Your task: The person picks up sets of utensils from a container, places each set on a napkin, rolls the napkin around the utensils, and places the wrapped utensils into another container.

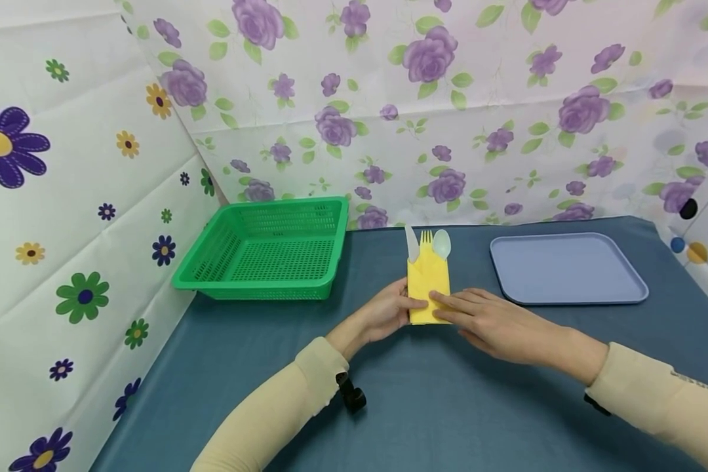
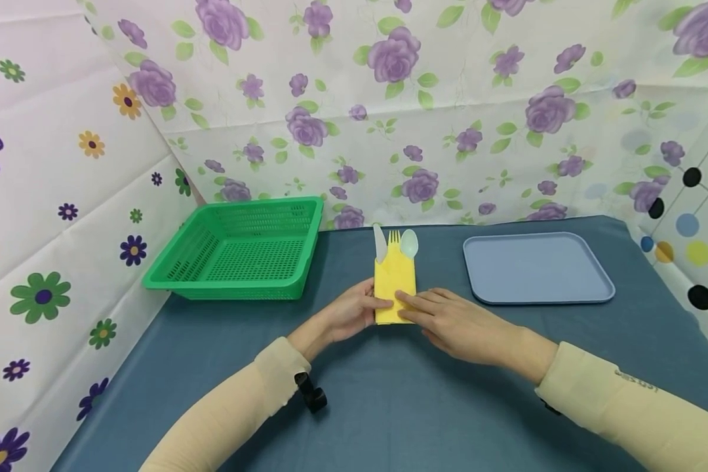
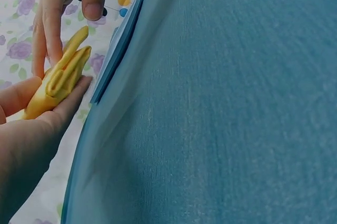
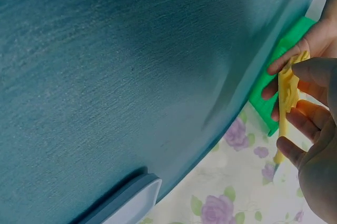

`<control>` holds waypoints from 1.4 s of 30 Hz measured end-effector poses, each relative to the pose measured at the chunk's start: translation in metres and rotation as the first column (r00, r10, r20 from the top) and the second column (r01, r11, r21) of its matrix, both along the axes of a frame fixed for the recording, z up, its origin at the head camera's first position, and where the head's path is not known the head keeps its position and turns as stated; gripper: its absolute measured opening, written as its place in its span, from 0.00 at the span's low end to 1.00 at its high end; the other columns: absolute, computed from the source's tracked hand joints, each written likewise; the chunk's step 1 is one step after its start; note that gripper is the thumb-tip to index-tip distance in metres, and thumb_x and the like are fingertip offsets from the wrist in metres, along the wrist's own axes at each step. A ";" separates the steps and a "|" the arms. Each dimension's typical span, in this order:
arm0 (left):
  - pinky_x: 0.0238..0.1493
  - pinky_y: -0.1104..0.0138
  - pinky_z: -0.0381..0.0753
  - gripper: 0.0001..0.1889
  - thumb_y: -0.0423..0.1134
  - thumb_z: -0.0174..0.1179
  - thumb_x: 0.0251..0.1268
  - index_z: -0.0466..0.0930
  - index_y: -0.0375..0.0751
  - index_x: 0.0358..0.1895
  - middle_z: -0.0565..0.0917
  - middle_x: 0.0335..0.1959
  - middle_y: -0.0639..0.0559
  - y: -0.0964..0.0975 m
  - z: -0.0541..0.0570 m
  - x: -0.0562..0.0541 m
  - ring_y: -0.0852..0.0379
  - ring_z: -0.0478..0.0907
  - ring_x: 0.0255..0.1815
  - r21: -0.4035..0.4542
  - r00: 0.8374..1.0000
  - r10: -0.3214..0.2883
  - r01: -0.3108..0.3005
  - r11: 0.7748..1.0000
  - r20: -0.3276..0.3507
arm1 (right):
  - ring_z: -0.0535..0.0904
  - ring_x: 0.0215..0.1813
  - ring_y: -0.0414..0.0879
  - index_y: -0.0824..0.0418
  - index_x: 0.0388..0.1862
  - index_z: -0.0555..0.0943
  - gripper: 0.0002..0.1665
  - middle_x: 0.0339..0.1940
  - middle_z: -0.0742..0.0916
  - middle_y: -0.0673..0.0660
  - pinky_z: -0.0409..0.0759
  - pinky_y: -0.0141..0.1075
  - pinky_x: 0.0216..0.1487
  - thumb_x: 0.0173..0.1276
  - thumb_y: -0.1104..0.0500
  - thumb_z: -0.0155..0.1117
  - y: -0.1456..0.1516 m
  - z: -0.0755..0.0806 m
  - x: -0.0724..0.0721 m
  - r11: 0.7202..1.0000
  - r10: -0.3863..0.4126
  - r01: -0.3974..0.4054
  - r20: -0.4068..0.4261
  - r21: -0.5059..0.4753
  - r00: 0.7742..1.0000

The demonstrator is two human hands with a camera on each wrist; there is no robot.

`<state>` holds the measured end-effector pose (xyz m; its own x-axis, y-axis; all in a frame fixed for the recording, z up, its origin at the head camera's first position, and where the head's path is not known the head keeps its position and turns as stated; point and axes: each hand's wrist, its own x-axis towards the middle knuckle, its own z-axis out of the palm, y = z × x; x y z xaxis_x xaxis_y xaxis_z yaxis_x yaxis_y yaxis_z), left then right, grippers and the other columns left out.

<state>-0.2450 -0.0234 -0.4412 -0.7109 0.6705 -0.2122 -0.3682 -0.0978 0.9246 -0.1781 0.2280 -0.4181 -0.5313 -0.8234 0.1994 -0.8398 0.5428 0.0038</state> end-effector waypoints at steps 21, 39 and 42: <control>0.54 0.61 0.86 0.28 0.25 0.60 0.74 0.66 0.41 0.73 0.83 0.61 0.43 0.004 -0.004 -0.003 0.50 0.85 0.57 -0.057 0.994 0.065 -0.070 0.996 -0.090 | 0.78 0.69 0.53 0.56 0.68 0.82 0.28 0.77 0.74 0.55 0.83 0.47 0.60 0.69 0.65 0.73 0.008 0.003 -0.004 0.988 -0.033 0.045 0.083 -0.146 0.996; 0.55 0.59 0.86 0.29 0.25 0.60 0.74 0.65 0.42 0.75 0.82 0.61 0.42 -0.001 0.004 -0.005 0.48 0.83 0.60 -0.070 0.989 0.086 -0.095 0.993 -0.123 | 0.79 0.63 0.56 0.59 0.62 0.85 0.21 0.66 0.81 0.59 0.79 0.56 0.61 0.70 0.64 0.73 0.004 0.004 -0.005 0.962 -0.145 0.146 0.022 -0.230 0.989; 0.55 0.58 0.85 0.29 0.25 0.60 0.74 0.65 0.41 0.74 0.83 0.61 0.42 0.000 0.005 -0.005 0.48 0.84 0.59 -0.074 0.987 0.094 -0.104 0.992 -0.130 | 0.80 0.54 0.53 0.61 0.57 0.86 0.20 0.58 0.83 0.58 0.80 0.52 0.53 0.67 0.66 0.75 -0.004 0.004 0.000 0.935 -0.176 0.159 -0.027 -0.317 0.984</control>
<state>-0.2504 -0.0234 -0.4363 -0.7973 0.5801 -0.1667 -0.2404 -0.0518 0.9693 -0.1784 0.2243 -0.4145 -0.6373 -0.6151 0.4643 -0.7399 0.6567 -0.1457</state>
